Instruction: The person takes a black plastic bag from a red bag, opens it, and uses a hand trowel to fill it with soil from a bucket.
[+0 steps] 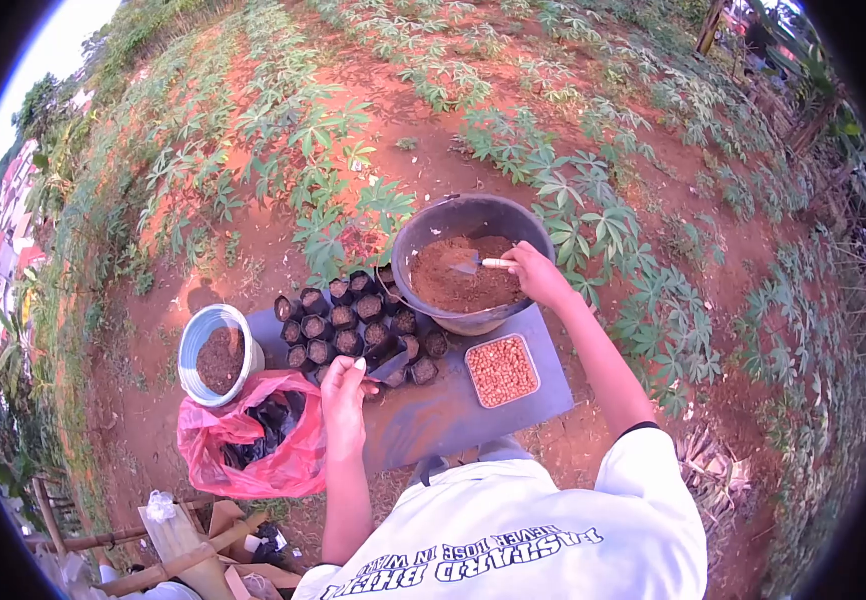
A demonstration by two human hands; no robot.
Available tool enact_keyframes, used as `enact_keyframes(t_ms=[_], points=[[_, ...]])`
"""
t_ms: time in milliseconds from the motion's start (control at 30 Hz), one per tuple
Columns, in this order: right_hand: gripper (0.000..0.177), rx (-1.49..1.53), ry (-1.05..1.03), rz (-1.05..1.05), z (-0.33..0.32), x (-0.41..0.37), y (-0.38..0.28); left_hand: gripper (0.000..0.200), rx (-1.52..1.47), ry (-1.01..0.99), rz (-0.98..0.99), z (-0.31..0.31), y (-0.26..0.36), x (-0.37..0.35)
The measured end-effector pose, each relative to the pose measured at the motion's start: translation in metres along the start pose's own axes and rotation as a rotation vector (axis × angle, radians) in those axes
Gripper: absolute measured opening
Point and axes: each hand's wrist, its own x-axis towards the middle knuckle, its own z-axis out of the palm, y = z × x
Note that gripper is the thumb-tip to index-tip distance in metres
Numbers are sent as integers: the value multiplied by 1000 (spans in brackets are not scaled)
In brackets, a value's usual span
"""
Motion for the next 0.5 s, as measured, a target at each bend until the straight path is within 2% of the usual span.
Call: enact_keyframes(t_ms=[200,400,500], points=[[21,137,28,65,-45,-23,-28,10,89,9,60,44,3,5],[21,248,151,70,-82,-38,-21,9,164,-45,12,81,-13,22],[22,332,192,51,-97,-41,-10,12,213,-30,71,117,-13,29]])
